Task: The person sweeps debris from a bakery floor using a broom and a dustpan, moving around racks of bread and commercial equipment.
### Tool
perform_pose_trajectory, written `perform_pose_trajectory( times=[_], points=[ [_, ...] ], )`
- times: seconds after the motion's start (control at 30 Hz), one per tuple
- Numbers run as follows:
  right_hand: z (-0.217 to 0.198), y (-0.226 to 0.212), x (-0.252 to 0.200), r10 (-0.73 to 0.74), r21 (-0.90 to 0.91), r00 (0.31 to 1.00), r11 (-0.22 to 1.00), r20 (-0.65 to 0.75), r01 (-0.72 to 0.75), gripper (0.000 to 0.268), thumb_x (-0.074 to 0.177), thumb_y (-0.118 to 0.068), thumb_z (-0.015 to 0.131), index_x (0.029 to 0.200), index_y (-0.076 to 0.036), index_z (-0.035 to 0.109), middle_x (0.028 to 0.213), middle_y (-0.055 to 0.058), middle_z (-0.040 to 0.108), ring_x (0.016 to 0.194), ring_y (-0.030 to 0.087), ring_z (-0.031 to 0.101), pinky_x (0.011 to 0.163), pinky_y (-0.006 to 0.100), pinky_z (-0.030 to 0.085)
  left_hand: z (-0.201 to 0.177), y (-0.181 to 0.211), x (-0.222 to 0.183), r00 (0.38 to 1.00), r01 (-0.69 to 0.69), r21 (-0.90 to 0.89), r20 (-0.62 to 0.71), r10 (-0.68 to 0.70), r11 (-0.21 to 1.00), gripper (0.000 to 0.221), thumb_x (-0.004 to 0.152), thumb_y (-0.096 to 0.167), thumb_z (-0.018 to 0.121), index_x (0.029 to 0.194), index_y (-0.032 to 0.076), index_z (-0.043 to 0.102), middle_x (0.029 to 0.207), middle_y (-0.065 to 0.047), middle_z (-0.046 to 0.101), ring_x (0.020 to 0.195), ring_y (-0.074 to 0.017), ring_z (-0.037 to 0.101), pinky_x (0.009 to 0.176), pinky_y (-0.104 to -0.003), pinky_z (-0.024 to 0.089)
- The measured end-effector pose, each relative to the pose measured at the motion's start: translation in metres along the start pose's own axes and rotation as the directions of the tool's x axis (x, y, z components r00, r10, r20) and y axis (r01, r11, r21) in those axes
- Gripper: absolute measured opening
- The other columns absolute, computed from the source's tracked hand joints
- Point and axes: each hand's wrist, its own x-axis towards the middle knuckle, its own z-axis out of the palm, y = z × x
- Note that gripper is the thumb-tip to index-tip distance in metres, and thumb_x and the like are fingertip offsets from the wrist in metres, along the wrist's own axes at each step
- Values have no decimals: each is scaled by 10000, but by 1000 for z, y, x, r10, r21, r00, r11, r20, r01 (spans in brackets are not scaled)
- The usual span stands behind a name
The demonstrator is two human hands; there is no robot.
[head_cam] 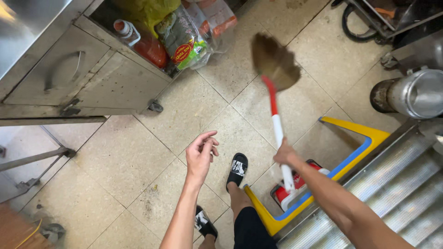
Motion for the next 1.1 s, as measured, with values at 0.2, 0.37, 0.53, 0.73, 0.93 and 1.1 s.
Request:
perform_pose_trajectory(
  times=[0.2, 0.37, 0.53, 0.73, 0.93, 1.1],
  points=[
    [90, 23, -169, -154, -175, 969, 966, 194, 189, 1024, 775, -121, 603, 1627, -68, 38, 1076, 303, 729, 939, 377, 751, 815, 440, 602, -18, 29, -28, 999, -32, -50, 27, 33, 998, 299, 999, 97, 548, 1254, 13, 679, 968, -52, 714, 724, -111, 697, 565, -238, 525],
    [138, 37, -279, -445, 204, 884, 888, 146, 413, 973, 677, -111, 710, 1562, -181, 311, 990, 239, 750, 782, 282, 719, 676, 391, 580, -92, 46, -110, 990, -136, -45, 37, 137, 990, 311, 1019, 100, 546, 1295, 2, 651, 943, -52, 714, 712, -112, 683, 574, -240, 524],
    [150, 66, -400, -255, 470, 958, 867, 131, 166, 1002, 718, -43, 645, 1611, -253, 242, 820, 139, 678, 476, 205, 579, 413, 345, 498, -192, 34, -213, 970, -244, -13, 1, 245, 970, 346, 1042, 107, 550, 1367, 4, 612, 894, -51, 711, 701, -104, 669, 579, -233, 512],
    [207, 57, -346, -29, 563, 981, 815, -193, 135, 679, 755, -18, 690, 1384, -16, 436, 778, 125, 629, 504, 199, 591, 435, 383, 507, -264, 9, -297, 988, -151, -58, -22, 150, 987, 347, 1036, 132, 543, 1349, 2, 618, 877, -62, 704, 673, -103, 660, 545, -226, 482],
    [316, -24, -229, 100, 641, 995, 764, -2, -75, 290, 780, -21, 737, 1020, 71, 602, 811, 166, 690, 621, 288, 697, 531, 453, 596, -306, -27, -344, 993, -107, -67, -51, 104, 992, 337, 1027, 140, 542, 1325, 9, 632, 865, -69, 712, 643, -103, 653, 525, -223, 467],
    [484, -39, -342, -179, 344, 984, 923, -9, 171, 909, 721, -148, 738, 1469, 44, 258, 900, 229, 687, 747, 354, 755, 612, 438, 619, -307, -44, -361, 986, -120, -153, -131, 100, 981, 313, 1048, 147, 538, 1299, -2, 653, 861, -72, 705, 621, -92, 627, 524, -224, 448]
  ],
)
